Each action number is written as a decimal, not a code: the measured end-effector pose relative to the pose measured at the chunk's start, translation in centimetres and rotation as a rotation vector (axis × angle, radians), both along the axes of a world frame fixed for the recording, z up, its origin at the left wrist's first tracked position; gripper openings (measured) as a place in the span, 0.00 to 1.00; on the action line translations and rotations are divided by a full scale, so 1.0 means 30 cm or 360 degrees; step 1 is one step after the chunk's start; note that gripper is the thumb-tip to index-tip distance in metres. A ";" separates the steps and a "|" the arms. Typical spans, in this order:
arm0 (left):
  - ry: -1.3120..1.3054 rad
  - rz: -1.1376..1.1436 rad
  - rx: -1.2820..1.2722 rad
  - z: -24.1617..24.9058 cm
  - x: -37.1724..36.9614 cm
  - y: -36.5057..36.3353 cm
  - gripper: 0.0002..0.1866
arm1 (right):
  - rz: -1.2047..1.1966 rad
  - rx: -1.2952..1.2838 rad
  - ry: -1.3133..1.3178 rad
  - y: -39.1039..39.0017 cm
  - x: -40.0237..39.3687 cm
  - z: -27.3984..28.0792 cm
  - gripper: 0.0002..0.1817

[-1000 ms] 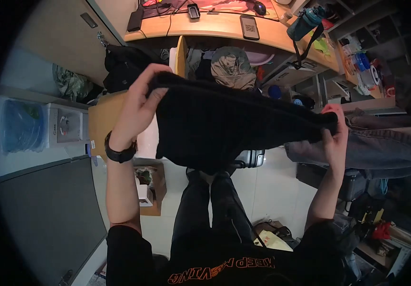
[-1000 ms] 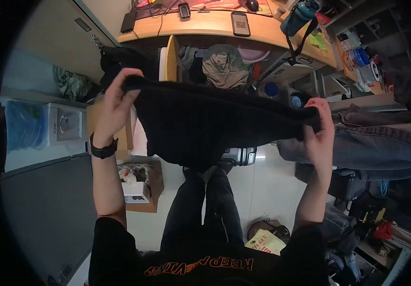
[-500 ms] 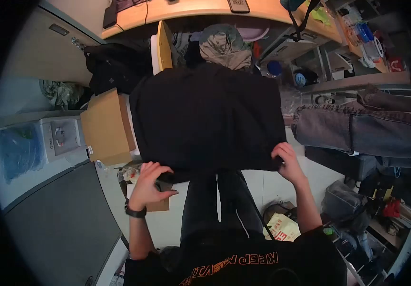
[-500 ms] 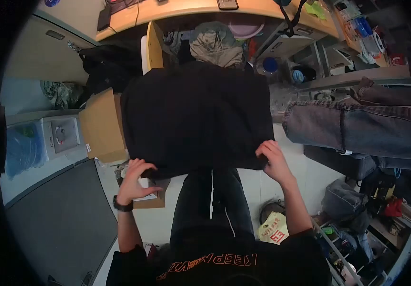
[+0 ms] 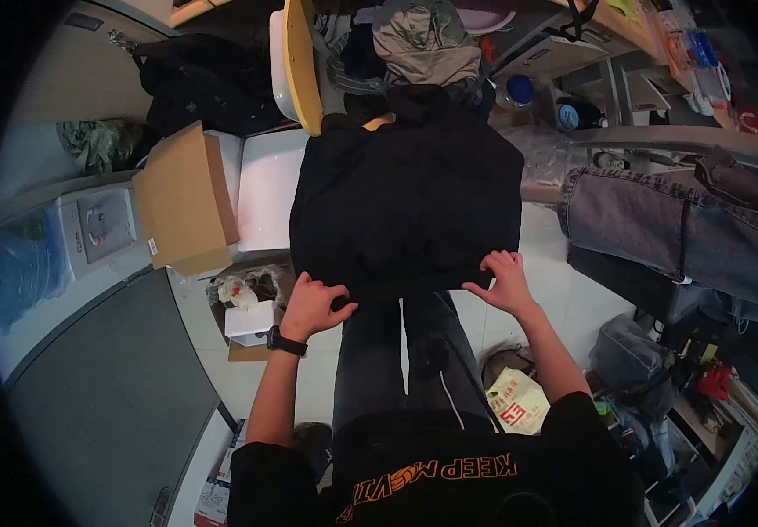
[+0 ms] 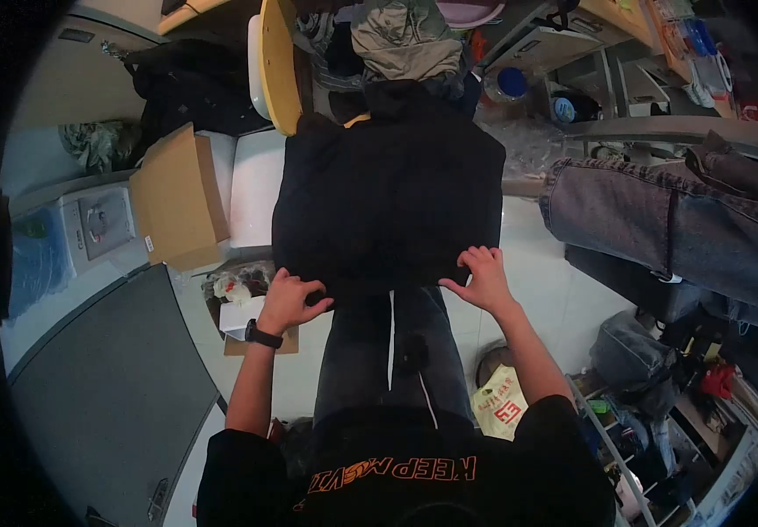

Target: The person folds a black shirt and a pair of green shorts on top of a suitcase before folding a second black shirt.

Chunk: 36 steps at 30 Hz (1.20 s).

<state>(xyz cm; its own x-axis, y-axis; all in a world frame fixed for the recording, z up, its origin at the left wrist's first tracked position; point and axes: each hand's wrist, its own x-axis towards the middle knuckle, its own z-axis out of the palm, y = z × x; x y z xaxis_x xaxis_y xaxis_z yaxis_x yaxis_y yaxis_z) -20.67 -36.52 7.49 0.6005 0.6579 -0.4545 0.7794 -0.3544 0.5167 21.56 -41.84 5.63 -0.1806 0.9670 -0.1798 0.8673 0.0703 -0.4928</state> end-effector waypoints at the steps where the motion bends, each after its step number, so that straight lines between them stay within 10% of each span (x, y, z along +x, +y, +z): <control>1: -0.0022 -0.0061 0.0032 0.013 -0.011 -0.005 0.16 | 0.0075 -0.0210 -0.0033 0.005 0.013 0.050 0.27; 10: -0.0122 0.0458 0.0514 0.273 0.032 0.021 0.13 | 0.0114 -0.0833 -0.0638 -0.076 -0.128 -0.031 0.20; 13: -0.0218 0.0608 0.0540 0.369 0.073 0.027 0.13 | 0.0119 -0.0798 -0.0595 -0.057 -0.237 0.024 0.28; 14: -0.0247 0.0676 0.0497 0.404 0.078 0.036 0.14 | 0.0285 -0.0182 -0.0675 -0.079 -0.242 -0.003 0.22; 17: -0.0286 0.0678 0.0499 0.497 0.086 0.048 0.16 | 0.0259 -0.0836 -0.0434 -0.009 -0.311 0.075 0.12; 21: -0.0179 0.0816 0.0700 0.606 0.044 0.110 0.19 | -0.0058 -0.0472 0.0032 0.014 -0.269 0.097 0.11; 25: -0.0050 0.1042 0.0824 0.667 -0.099 0.218 0.28 | -0.0695 -0.0199 0.0611 0.235 -0.123 0.507 0.13; 29: -0.0804 0.1144 0.0267 0.716 -0.160 0.399 0.25 | -0.1113 -0.0046 0.0663 0.473 -0.011 0.874 0.14; 31: -0.1306 0.1037 -0.0022 0.864 -0.164 0.511 0.22 | -0.0775 0.0656 0.0758 0.552 0.012 0.989 0.15; 36: -0.2099 0.0547 0.0017 1.159 -0.151 0.814 0.11 | -0.0147 0.0654 0.1555 0.687 0.009 1.307 0.26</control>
